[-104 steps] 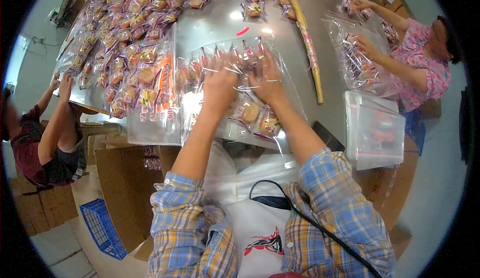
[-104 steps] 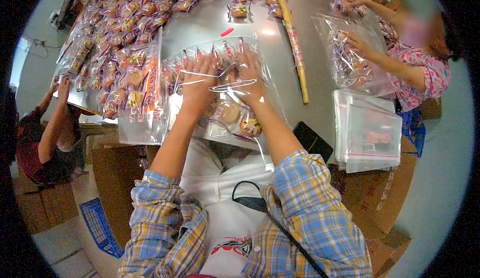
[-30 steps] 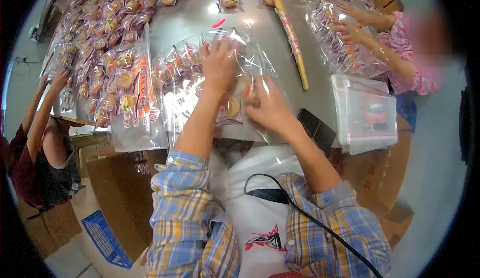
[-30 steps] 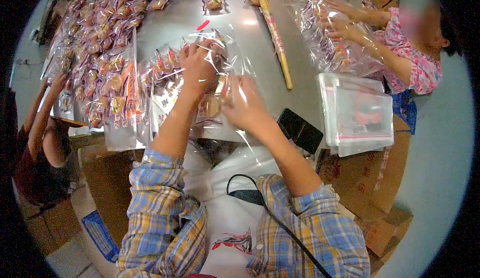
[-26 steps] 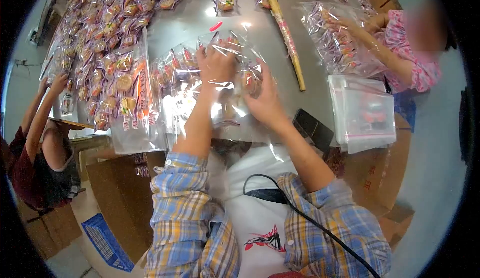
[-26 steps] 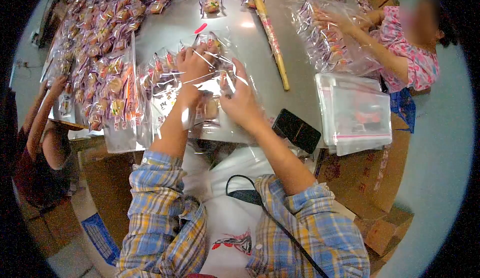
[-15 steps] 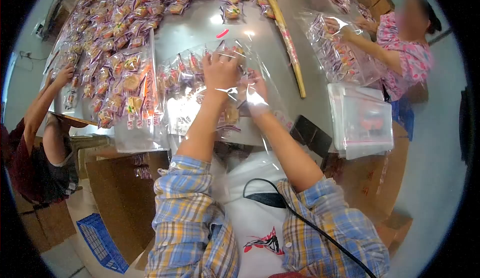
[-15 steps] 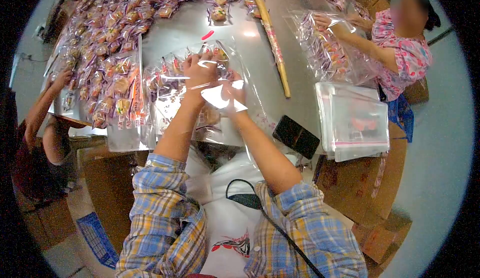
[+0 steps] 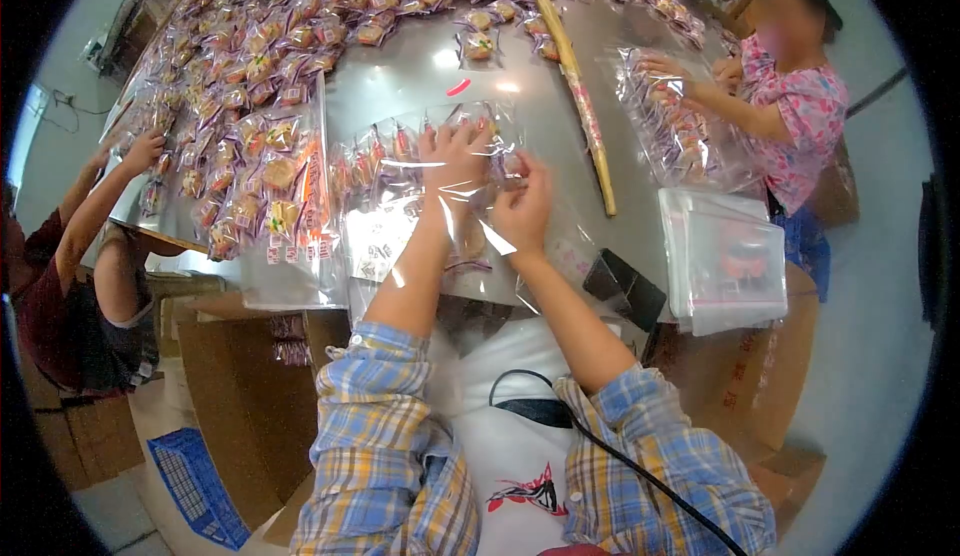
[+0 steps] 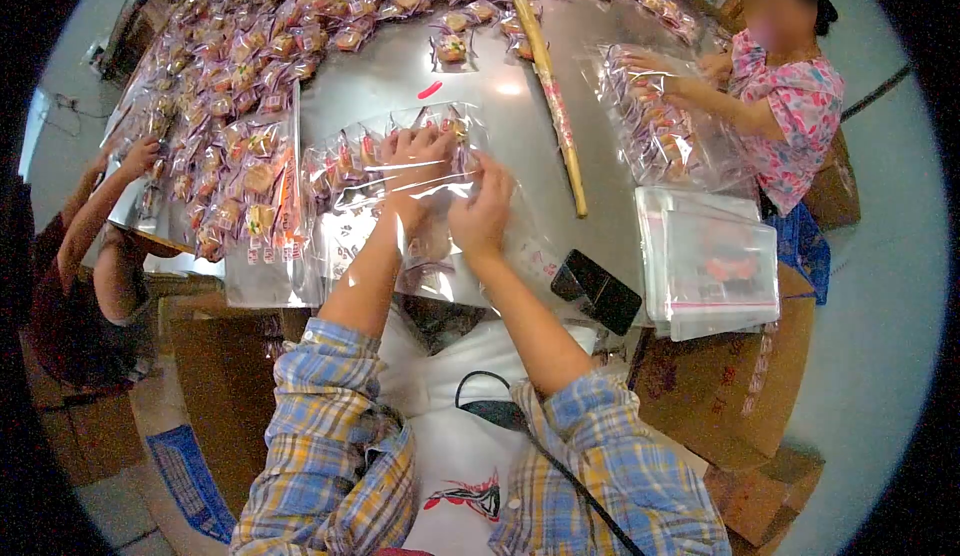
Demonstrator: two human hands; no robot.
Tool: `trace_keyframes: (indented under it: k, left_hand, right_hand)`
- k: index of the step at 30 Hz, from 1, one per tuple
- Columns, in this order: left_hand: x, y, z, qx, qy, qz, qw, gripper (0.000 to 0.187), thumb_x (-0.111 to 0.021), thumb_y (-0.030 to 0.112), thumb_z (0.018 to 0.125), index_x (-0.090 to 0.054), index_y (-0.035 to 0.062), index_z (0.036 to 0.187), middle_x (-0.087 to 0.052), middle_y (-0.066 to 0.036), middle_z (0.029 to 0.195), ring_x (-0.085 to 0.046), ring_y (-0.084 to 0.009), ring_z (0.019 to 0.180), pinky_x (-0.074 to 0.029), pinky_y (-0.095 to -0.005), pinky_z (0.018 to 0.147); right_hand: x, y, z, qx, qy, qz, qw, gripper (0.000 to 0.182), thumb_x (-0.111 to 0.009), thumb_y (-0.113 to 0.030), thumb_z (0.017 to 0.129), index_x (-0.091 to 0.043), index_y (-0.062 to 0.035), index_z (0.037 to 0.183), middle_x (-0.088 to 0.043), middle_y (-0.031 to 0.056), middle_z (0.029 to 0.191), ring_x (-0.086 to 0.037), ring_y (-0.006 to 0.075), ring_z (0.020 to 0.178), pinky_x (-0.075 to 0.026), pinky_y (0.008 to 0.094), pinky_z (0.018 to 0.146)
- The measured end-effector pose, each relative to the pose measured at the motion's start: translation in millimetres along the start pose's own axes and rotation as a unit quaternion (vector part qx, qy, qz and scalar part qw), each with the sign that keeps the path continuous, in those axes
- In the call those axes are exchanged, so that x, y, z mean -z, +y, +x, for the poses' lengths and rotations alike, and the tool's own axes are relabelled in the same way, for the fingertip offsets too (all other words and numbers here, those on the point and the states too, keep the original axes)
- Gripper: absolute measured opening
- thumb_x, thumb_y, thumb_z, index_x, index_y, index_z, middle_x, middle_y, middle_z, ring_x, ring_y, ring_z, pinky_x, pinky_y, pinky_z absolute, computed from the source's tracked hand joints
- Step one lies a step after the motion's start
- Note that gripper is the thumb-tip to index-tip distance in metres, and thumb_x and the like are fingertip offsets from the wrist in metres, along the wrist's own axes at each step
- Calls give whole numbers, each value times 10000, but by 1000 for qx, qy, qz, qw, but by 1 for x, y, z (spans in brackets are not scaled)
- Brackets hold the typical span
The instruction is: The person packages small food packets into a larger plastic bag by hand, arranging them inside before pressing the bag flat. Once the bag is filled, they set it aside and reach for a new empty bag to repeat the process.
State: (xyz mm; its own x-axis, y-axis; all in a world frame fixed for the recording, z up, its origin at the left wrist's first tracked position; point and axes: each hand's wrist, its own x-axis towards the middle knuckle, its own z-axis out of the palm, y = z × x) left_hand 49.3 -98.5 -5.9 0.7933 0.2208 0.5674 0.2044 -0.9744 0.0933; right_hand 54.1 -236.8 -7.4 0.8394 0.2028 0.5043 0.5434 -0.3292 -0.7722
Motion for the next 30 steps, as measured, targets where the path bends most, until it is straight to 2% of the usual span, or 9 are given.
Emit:
trace_keyframes:
  k: [4,8,11,12,14,17,18,21,30]
  left_hand:
    - [2,-1,-4,-14,21,-9,1000,357,-720,218,823,-731,265,1177,-710,6,1166,-639,-245,1090,-419,-495,1029]
    - [7,3,-8,-16,35,-6,999,387,-719,229,820,-731,279,1203,-713,9,1121,-646,-236,1066,-436,-482,1005]
    - [-6,-3,-7,-23,51,20,998,411,-732,312,821,-721,285,1230,-704,0,1107,-640,-240,1071,-445,-502,988]
    - [0,1,-7,-3,53,-49,997,401,-719,199,813,-729,204,1213,-703,-20,1186,-633,-288,1125,-393,-562,1064]
    - [14,5,-4,7,12,-61,998,376,-731,216,798,-740,197,1174,-710,-27,1163,-636,-279,1125,-399,-553,1052]
    - [-7,-5,-7,-25,54,-25,998,455,-743,400,810,-720,236,1234,-706,-21,1133,-630,-276,1090,-418,-519,1017]
    - [-7,-1,-7,-11,65,-35,997,301,-706,192,813,-753,178,1111,-713,-25,1156,-642,-244,1109,-405,-545,1044]
    - [8,5,-6,-3,31,-45,999,309,-676,178,841,-748,162,1141,-713,-21,1184,-633,-242,1146,-396,-553,1057]
    - [11,5,-3,-33,-68,9,997,416,-667,208,880,-671,97,1282,-697,-74,1311,-567,-252,1359,-406,-541,1102]
  right_hand:
    - [12,-10,3,-7,-112,-72,991,670,-685,-123,785,-517,18,1418,-561,219,1188,-567,417,1127,-473,495,1008]
    - [3,3,8,3,-73,-46,996,499,-706,-249,874,-554,-4,1281,-564,263,1194,-609,481,1049,-515,535,924]
    - [10,-4,7,-18,-121,-37,992,401,-648,-205,911,-551,-14,1250,-603,281,1223,-605,493,1075,-499,565,953]
    - [22,-18,9,-4,-150,-42,988,421,-629,-183,914,-554,5,1283,-591,276,1262,-579,484,1135,-481,568,988]
    - [24,-25,2,95,-81,-72,990,397,-635,-76,906,-571,8,1289,-621,244,1158,-591,420,1113,-487,480,969]
    - [29,-31,-5,72,-45,-64,994,480,-616,-23,895,-568,0,1372,-581,215,1253,-552,371,1194,-466,444,1029]
    - [26,-27,-7,57,-33,-60,996,502,-607,-7,892,-565,-3,1392,-561,207,1286,-545,365,1204,-462,439,1041]
    - [11,-10,-13,-24,-15,-15,999,581,-562,62,882,-557,-23,1456,-498,179,1384,-527,356,1245,-449,424,1082]
    - [-13,16,2,46,16,68,996,507,-517,89,897,-610,-15,1384,-572,203,1393,-544,397,1323,-432,457,1147]
